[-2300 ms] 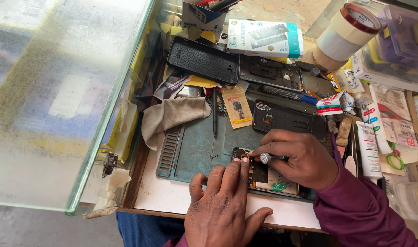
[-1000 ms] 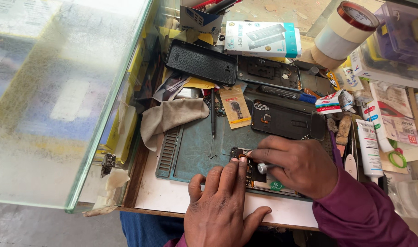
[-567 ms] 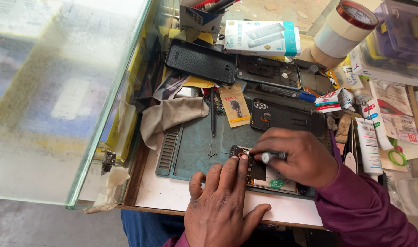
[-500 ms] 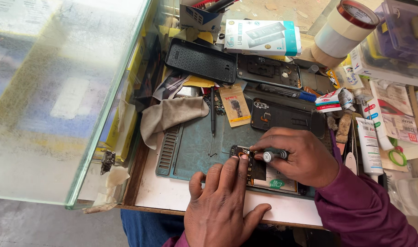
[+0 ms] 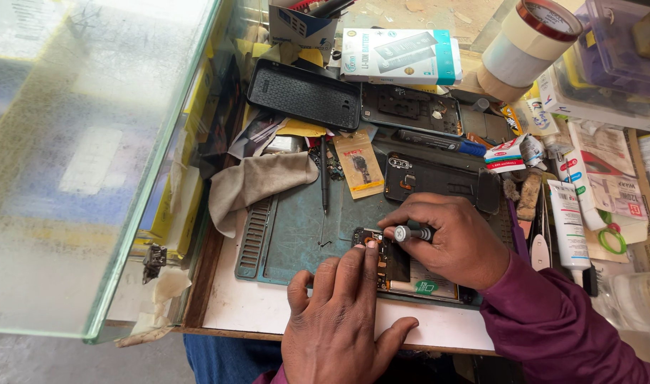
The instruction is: The person uses a screwdriver to remove screws from a disassembled mobile phone. They carefully unscrew multiple fasteners from the phone's internal frame and place them on the work surface.
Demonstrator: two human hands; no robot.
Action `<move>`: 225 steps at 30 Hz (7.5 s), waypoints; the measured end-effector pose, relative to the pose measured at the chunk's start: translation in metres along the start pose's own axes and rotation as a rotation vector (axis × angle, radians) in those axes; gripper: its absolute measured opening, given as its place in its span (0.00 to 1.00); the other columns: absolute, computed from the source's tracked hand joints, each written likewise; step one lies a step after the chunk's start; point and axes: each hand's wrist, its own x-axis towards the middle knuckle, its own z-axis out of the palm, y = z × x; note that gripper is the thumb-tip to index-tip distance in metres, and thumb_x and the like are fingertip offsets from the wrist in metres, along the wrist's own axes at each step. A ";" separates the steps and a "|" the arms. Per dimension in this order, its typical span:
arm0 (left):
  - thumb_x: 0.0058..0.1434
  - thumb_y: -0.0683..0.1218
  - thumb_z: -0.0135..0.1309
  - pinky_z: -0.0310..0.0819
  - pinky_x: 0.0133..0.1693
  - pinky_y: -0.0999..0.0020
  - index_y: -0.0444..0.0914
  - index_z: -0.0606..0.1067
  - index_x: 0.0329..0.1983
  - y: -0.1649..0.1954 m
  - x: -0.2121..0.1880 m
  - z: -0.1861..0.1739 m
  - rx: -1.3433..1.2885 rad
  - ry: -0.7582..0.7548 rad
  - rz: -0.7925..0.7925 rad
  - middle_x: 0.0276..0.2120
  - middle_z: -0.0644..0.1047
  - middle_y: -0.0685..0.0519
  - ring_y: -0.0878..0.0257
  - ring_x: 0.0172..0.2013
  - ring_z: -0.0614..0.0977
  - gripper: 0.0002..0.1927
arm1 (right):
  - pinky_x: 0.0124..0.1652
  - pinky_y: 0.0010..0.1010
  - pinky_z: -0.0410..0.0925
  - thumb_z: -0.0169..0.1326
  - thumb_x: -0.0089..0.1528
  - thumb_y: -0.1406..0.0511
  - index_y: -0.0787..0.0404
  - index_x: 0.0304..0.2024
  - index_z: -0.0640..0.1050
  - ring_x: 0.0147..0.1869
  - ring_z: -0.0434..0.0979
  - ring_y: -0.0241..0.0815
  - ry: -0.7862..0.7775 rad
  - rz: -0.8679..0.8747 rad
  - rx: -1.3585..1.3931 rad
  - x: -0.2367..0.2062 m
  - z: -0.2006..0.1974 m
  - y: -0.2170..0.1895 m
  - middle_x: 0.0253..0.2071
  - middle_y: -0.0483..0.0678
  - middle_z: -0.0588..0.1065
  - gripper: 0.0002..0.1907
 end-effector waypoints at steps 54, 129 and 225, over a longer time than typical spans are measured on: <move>0.58 0.71 0.50 0.49 0.56 0.52 0.33 0.62 0.72 0.006 0.000 -0.006 0.055 -0.004 -0.004 0.58 0.67 0.49 0.58 0.55 0.67 0.49 | 0.38 0.36 0.73 0.61 0.54 0.70 0.60 0.37 0.82 0.40 0.83 0.49 -0.034 -0.012 -0.007 0.003 0.003 -0.005 0.35 0.50 0.80 0.08; 0.60 0.71 0.45 0.50 0.58 0.54 0.30 0.60 0.72 -0.001 0.000 0.004 0.078 0.023 0.002 0.62 0.66 0.45 0.55 0.56 0.67 0.50 | 0.35 0.34 0.69 0.64 0.57 0.63 0.66 0.31 0.80 0.32 0.76 0.39 -0.180 0.204 0.056 0.017 0.002 0.005 0.26 0.51 0.75 0.11; 0.47 0.76 0.54 0.50 0.53 0.44 0.40 0.68 0.69 0.007 0.004 0.014 0.162 0.006 -0.001 0.54 0.75 0.45 0.52 0.54 0.74 0.53 | 0.30 0.34 0.69 0.50 0.69 0.60 0.63 0.34 0.78 0.26 0.79 0.39 0.177 0.347 -0.035 -0.052 -0.075 0.055 0.29 0.46 0.83 0.15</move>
